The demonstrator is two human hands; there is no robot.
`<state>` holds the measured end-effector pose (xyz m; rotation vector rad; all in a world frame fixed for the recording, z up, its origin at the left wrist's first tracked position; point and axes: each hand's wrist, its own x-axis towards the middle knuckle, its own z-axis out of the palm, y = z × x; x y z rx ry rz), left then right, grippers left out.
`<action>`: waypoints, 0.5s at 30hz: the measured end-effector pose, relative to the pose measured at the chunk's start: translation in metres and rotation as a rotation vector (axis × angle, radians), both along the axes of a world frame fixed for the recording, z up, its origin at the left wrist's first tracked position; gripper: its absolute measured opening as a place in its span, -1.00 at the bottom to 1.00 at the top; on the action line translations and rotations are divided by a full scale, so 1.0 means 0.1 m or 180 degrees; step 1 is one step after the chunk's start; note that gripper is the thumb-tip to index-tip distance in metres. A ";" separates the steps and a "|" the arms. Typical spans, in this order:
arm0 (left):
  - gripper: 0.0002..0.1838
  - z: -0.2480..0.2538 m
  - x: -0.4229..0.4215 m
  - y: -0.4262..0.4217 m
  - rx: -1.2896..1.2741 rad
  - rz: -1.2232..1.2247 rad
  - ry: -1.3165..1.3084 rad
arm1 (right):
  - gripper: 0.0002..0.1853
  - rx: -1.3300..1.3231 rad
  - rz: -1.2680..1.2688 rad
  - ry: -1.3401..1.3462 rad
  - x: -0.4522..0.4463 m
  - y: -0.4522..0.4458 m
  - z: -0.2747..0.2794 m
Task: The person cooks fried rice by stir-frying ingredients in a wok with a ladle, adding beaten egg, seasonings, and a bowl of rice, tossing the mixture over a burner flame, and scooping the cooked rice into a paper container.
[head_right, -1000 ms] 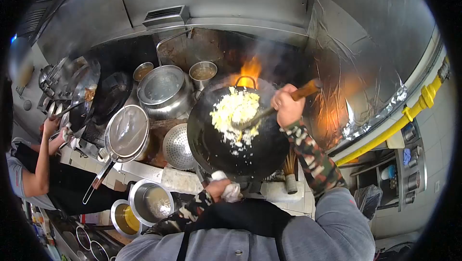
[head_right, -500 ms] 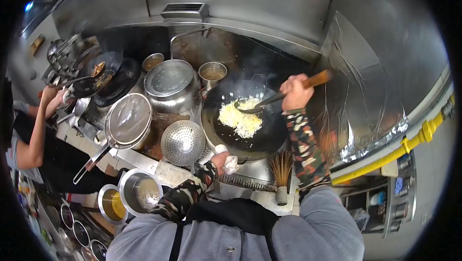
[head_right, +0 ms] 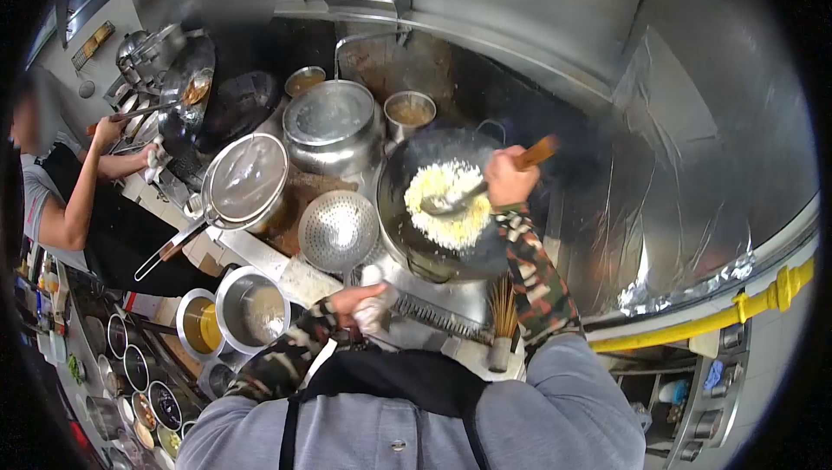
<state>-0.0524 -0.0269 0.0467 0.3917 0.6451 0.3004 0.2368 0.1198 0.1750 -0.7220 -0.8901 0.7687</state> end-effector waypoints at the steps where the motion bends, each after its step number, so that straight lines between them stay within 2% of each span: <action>1: -0.65 0.13 -0.12 -0.19 -0.0092 0.0373 0.0594 | -0.81 0.0111 -0.0030 -0.0218 0.05 0.10 -0.31; 3: -0.70 -0.08 -0.43 -0.51 0.0115 0.0894 0.0518 | -0.79 -0.0329 0.0137 -0.0341 0.07 0.20 0.09; 5: -0.74 0.11 -0.64 -0.83 0.0271 0.1213 0.0839 | -0.81 -0.0228 0.0034 -0.0214 0.00 0.06 0.34; 6: -0.74 0.05 -0.73 -0.94 0.0217 0.1410 0.0867 | -0.82 0.0041 -0.0008 0.0001 0.02 0.08 0.16; 7: -0.74 -0.04 -0.83 -1.09 0.0145 0.1579 0.0906 | -0.81 -0.0059 -0.0436 -0.0106 -0.03 0.24 -0.18; 8: -0.75 -0.30 -0.97 -1.19 -0.0054 0.1635 0.0947 | -0.80 -0.0298 -0.0206 -0.0304 0.00 0.25 -0.12; 9: -0.76 -0.27 -0.93 -1.25 -0.0163 0.1880 0.0915 | -0.79 -0.0505 0.0069 -0.0522 0.03 0.35 0.00; 11: -0.77 -0.03 -0.87 -1.34 -0.0136 0.1987 0.1393 | -0.80 -0.0530 -0.0254 -0.0727 -0.07 0.34 0.37; 13: -0.77 -0.14 -0.89 -1.40 -0.0031 0.2085 0.1296 | -0.83 -0.0047 -0.0352 -0.0190 -0.01 0.41 0.11; 14: -0.77 -0.19 -0.90 -1.47 0.0077 0.2102 0.1224 | -0.85 -0.0150 -0.0347 -0.0145 0.00 0.55 -0.19; 15: -0.78 -0.23 -0.89 -1.49 -0.0010 0.2116 0.1210 | -0.83 -0.0263 -0.0546 -0.1090 0.05 0.57 -0.11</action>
